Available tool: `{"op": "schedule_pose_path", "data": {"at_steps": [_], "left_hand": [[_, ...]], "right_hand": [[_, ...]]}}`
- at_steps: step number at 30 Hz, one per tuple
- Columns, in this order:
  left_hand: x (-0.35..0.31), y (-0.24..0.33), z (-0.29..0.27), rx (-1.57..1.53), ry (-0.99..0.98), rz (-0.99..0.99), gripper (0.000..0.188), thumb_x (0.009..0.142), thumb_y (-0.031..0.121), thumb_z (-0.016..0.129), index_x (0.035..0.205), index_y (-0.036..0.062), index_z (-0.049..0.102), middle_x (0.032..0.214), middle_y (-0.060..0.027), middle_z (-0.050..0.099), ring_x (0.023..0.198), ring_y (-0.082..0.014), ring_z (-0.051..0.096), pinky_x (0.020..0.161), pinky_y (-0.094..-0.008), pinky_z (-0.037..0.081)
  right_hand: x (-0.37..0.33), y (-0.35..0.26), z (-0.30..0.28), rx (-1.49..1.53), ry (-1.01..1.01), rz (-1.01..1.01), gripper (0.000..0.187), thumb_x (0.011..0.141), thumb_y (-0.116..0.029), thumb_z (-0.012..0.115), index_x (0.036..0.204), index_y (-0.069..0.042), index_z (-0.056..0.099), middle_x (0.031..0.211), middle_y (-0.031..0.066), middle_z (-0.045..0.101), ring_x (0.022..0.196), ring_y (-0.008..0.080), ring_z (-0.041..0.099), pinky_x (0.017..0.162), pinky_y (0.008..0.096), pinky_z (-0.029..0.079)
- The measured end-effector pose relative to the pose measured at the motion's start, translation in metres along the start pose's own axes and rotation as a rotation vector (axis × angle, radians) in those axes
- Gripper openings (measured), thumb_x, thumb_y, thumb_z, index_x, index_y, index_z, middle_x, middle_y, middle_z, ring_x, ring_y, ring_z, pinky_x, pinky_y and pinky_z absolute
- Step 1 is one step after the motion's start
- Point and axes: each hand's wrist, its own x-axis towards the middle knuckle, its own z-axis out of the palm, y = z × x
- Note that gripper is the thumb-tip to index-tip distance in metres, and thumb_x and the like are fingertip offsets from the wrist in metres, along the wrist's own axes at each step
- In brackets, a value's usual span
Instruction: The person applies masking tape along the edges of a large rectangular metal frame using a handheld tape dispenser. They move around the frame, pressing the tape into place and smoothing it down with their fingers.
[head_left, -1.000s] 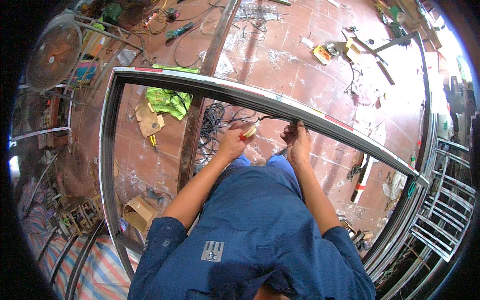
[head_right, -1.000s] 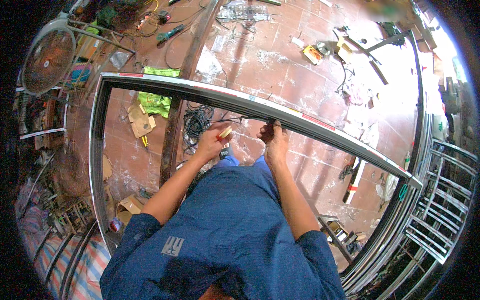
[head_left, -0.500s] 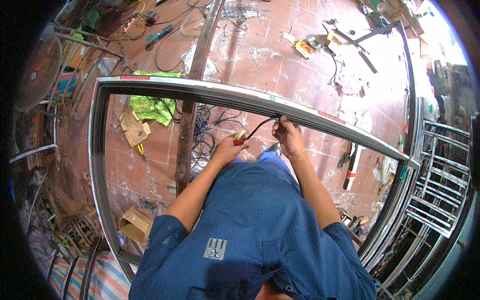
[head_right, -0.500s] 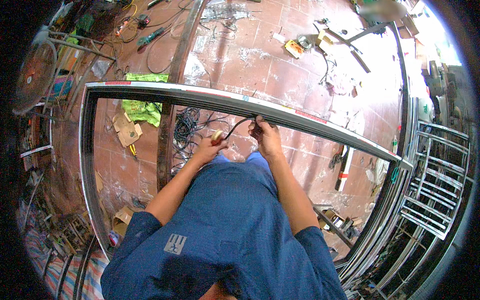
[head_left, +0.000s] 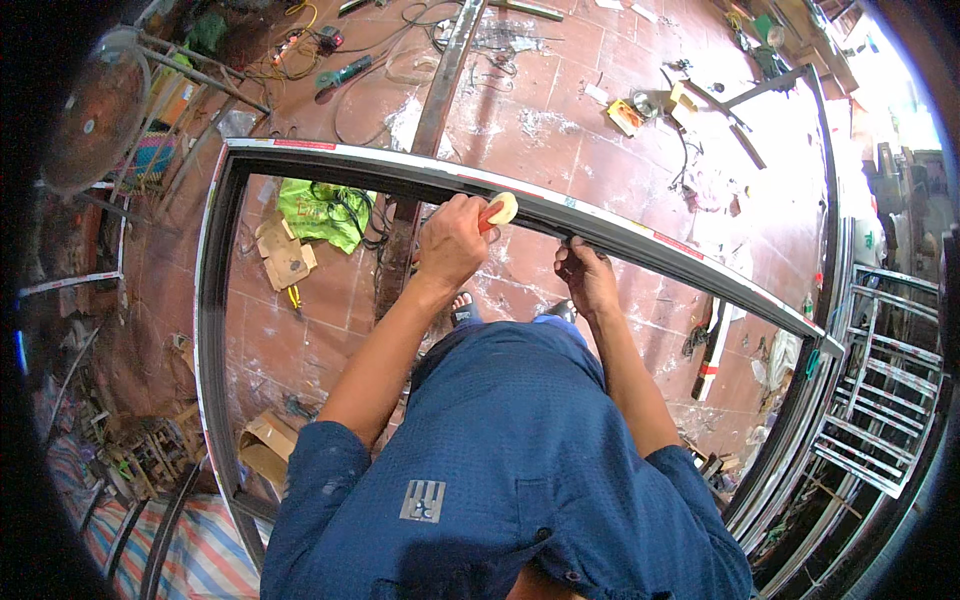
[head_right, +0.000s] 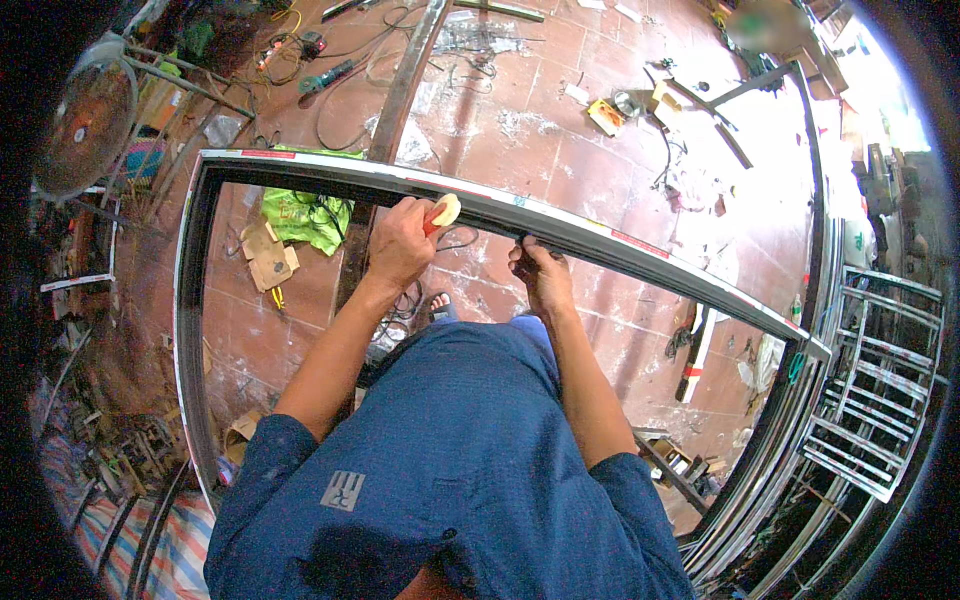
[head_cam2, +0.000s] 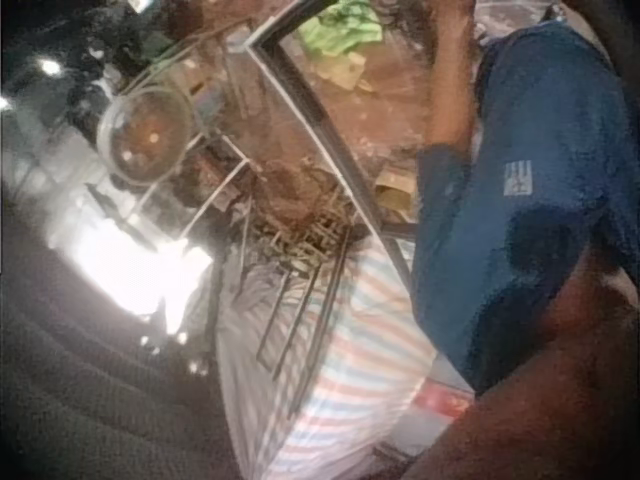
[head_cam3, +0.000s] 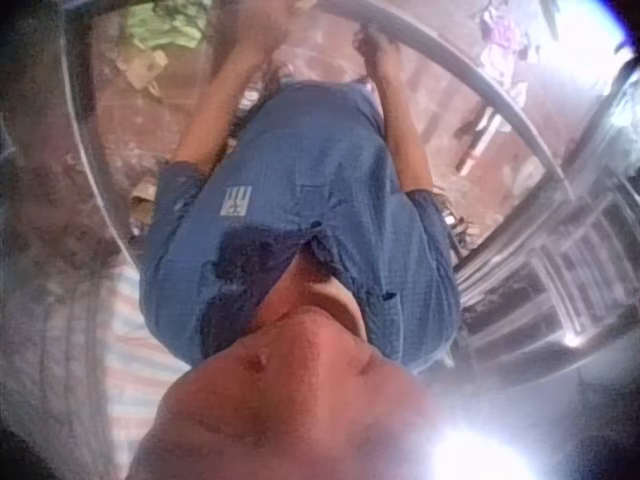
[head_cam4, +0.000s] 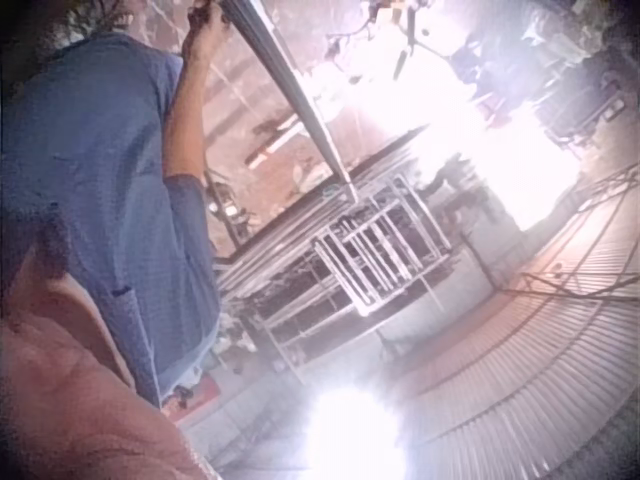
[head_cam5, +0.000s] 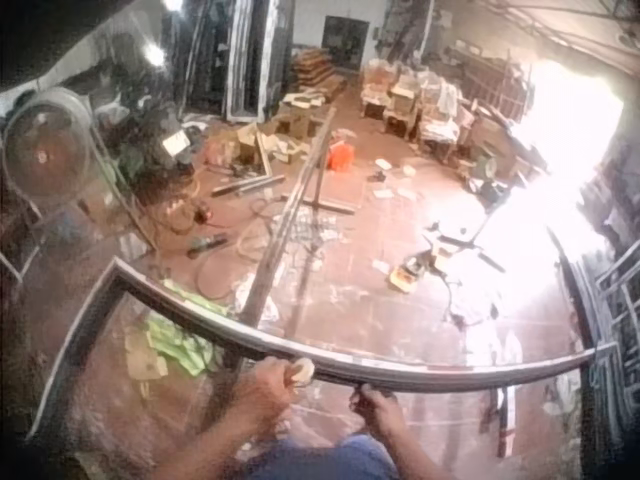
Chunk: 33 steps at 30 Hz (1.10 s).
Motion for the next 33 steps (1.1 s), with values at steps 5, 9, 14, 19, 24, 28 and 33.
{"op": "schedule_pose_path", "data": {"at_steps": [5, 9, 14, 19, 24, 28, 33], "left_hand": [[-0.002, -0.006, -0.001, -0.098, -0.021, -0.025, 0.024, 0.082, 0.021, 0.079, 0.1, 0.0068, 0.072, 0.092, -0.0136, 0.064, 0.085, -0.0369, 0.066, 0.072, -0.0474, 0.052], [-0.004, -0.02, 0.002, -0.157, -0.023, -0.028, 0.029, 0.08, 0.023, 0.08, 0.104, 0.0078, 0.075, 0.092, -0.0134, 0.064, 0.087, -0.0369, 0.066, 0.074, -0.0475, 0.052], [-0.004, -0.011, 0.001, -0.155, -0.046, -0.084, 0.031, 0.079, 0.024, 0.08, 0.106, 0.0097, 0.076, 0.093, -0.0129, 0.064, 0.089, -0.0358, 0.066, 0.076, -0.0474, 0.052], [-0.004, -0.013, 0.002, -0.155, -0.046, -0.081, 0.024, 0.083, 0.019, 0.077, 0.105, 0.0086, 0.076, 0.092, -0.015, 0.064, 0.087, -0.0373, 0.065, 0.074, -0.046, 0.052], [-0.005, -0.016, 0.006, -0.145, -0.012, -0.098, 0.026, 0.079, 0.018, 0.076, 0.104, 0.0121, 0.077, 0.091, -0.0135, 0.063, 0.087, -0.0369, 0.065, 0.075, -0.0478, 0.052], [-0.004, -0.015, 0.007, -0.145, -0.002, -0.058, 0.022, 0.08, 0.017, 0.074, 0.102, 0.0118, 0.076, 0.09, -0.0141, 0.062, 0.087, -0.038, 0.065, 0.075, -0.0493, 0.052], [-0.006, -0.021, 0.011, -0.103, 0.041, -0.014, 0.02, 0.081, 0.015, 0.072, 0.1, 0.0112, 0.073, 0.091, -0.0141, 0.062, 0.085, -0.0391, 0.065, 0.074, -0.0505, 0.052]], "right_hand": [[0.0, 0.0, 0.0, 0.059, 0.008, 0.014, 0.012, 0.098, -0.018, 0.068, 0.102, -0.007, 0.068, 0.087, 0.0084, 0.071, 0.078, 0.019, 0.068, 0.072, 0.0323, 0.056], [-0.001, -0.001, 0.009, 0.004, 0.023, 0.026, 0.012, 0.097, -0.021, 0.068, 0.1, -0.01, 0.067, 0.085, 0.0064, 0.071, 0.077, 0.0188, 0.067, 0.076, 0.0334, 0.054], [0.008, 0.005, 0.006, 0.104, 0.047, 0.046, 0.007, 0.093, -0.013, 0.066, 0.098, -0.007, 0.066, 0.084, 0.0087, 0.069, 0.074, 0.0201, 0.066, 0.07, 0.0324, 0.054], [0.019, 0.01, 0.005, 0.177, 0.111, 0.017, 0.008, 0.093, -0.013, 0.061, 0.097, -0.006, 0.066, 0.082, 0.0083, 0.068, 0.072, 0.0217, 0.065, 0.067, 0.0333, 0.052], [0.002, -0.002, 0.031, 0.135, 0.084, 0.161, 0.01, 0.092, -0.014, 0.064, 0.098, -0.005, 0.065, 0.082, 0.0065, 0.065, 0.071, 0.0215, 0.064, 0.066, 0.0336, 0.052], [0.021, 0.013, 0.024, 0.167, 0.079, -0.003, 0.011, 0.092, -0.012, 0.065, 0.1, -0.004, 0.064, 0.088, 0.0084, 0.067, 0.071, 0.0208, 0.064, 0.066, 0.0328, 0.053], [0.011, 0.01, 0.037, 0.139, 0.07, 0.07, 0.01, 0.092, -0.009, 0.062, 0.099, -0.003, 0.063, 0.087, 0.0098, 0.066, 0.07, 0.0214, 0.063, 0.068, 0.0352, 0.053]]}}
